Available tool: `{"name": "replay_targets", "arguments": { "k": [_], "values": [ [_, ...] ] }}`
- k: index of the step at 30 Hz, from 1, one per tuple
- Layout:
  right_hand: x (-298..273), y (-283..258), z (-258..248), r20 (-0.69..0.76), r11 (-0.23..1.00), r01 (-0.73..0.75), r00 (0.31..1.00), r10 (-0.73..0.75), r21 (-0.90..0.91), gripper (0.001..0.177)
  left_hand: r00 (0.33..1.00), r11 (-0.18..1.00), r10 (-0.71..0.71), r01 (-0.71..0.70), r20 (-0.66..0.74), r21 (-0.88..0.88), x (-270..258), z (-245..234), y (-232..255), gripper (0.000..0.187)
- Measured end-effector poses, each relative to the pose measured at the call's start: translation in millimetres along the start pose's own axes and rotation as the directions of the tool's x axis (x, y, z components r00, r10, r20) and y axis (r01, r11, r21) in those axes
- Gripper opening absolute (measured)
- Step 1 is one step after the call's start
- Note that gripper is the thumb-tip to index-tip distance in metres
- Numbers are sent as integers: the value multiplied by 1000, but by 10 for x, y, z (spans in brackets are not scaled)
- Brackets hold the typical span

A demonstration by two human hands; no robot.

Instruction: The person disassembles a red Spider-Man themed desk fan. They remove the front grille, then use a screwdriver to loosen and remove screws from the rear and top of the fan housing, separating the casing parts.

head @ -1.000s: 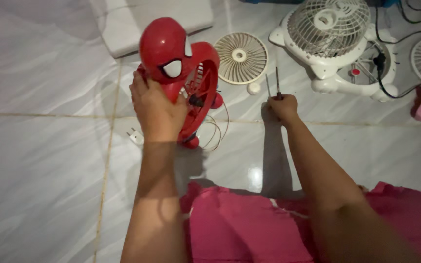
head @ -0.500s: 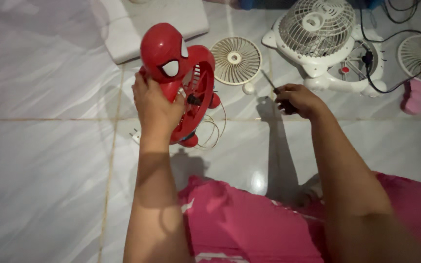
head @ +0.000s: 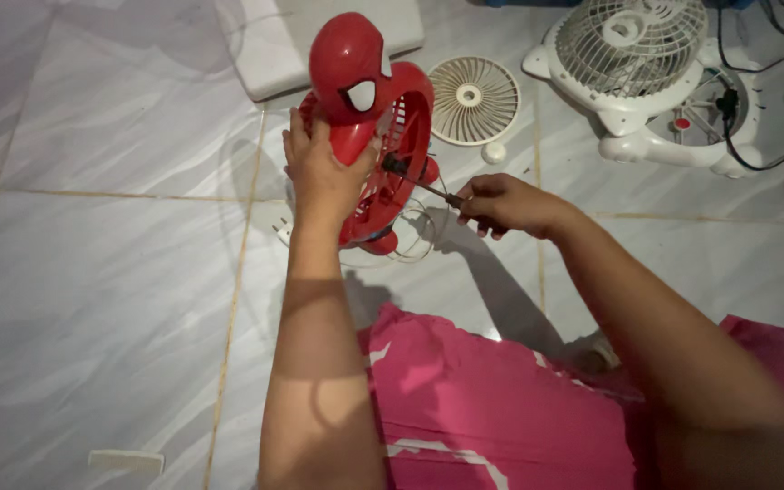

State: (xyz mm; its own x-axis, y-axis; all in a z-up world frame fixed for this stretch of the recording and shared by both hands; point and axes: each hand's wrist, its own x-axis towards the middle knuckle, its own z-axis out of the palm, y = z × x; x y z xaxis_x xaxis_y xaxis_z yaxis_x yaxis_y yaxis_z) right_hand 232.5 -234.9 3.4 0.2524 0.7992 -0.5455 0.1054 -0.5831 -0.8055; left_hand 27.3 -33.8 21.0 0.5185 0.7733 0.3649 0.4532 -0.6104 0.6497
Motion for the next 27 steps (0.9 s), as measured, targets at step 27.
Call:
{"name": "replay_targets", "arguments": {
  "k": [27],
  "values": [
    [267,128,212,-64,991,130,989,-132,-36,26,999,999,-31,31,32,-11,-2,-37,68,81]
  ]
}}
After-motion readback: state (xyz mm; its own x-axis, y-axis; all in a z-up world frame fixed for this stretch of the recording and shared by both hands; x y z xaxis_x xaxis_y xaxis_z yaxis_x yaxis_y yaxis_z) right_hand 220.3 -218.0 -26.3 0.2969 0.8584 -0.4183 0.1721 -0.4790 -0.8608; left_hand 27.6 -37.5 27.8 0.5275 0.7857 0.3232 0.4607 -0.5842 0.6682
